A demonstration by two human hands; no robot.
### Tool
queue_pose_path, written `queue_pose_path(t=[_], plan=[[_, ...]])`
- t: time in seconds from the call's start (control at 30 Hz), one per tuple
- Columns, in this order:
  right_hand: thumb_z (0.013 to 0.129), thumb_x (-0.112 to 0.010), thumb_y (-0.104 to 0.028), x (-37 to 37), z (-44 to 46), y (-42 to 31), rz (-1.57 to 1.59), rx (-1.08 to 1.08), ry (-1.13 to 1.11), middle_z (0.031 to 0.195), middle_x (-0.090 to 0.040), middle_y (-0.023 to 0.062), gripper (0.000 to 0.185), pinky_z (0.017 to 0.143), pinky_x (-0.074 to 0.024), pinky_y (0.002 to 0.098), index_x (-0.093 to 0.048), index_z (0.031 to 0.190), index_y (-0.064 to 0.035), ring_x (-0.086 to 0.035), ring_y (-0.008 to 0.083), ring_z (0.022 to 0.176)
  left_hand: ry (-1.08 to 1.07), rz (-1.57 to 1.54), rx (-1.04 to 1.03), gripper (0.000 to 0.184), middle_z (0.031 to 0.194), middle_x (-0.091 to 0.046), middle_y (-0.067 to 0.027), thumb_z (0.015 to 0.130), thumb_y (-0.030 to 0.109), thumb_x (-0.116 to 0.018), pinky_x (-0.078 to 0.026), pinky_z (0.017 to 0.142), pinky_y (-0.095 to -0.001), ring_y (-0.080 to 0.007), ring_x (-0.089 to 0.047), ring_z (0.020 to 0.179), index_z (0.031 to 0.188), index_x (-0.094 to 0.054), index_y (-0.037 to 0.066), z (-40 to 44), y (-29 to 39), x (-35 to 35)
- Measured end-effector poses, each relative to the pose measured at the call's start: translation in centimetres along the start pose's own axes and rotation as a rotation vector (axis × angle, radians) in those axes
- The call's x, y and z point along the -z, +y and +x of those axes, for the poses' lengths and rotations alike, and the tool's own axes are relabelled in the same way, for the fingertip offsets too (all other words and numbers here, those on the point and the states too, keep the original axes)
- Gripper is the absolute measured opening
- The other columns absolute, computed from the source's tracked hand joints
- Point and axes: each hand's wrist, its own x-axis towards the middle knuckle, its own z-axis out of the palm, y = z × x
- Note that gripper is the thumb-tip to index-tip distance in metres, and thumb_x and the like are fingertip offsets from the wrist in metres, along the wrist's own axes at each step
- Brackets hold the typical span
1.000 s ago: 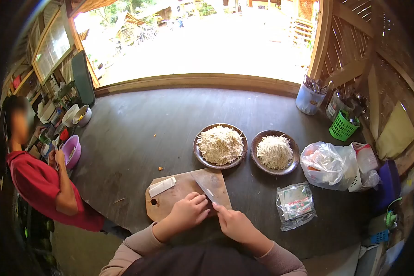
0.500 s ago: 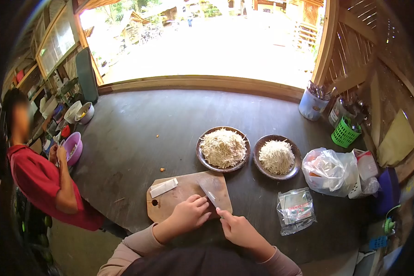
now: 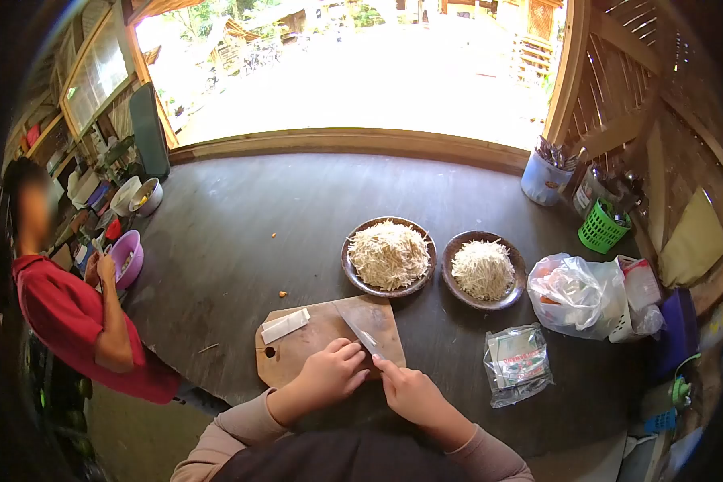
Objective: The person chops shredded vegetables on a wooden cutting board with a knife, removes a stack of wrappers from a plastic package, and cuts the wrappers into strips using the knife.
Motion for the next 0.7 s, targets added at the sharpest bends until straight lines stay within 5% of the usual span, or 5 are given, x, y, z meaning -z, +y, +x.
queue_pose_path(t=[0.23, 0.7], plan=[[0.093, -0.056, -0.004, 1.4, -0.6, -1.4, 0.086, -0.135, -0.092, 0.087, -0.066, 0.0280, 0.036, 0.067, -0.0536, 0.0458, -0.057, 0.129, -0.0065, -0.067, 0.0443, 0.079, 0.019, 0.023, -0.013, 0.035, 0.118, -0.064, -0.0098, 0.087, 0.030, -0.067, -0.052, 0.091, -0.0359, -0.0294, -0.057, 0.113, 0.108, -0.067, 0.002, -0.1, -0.2, -0.2], [0.094, -0.057, -0.006, 0.4, 0.2, -0.6, 0.039, -0.037, -0.029, 0.091, -0.067, 0.0266, 0.035, 0.069, -0.0539, 0.0452, -0.058, 0.129, -0.0064, -0.066, 0.0447, 0.082, -0.031, -0.009, -0.009, 0.034, 0.116, -0.064, -0.0107, 0.089, 0.030, -0.065, -0.051, 0.092, -0.0367, -0.0302, -0.058, 0.111, 0.106, -0.067, 0.001, 0.1, 0.0, 0.4]])
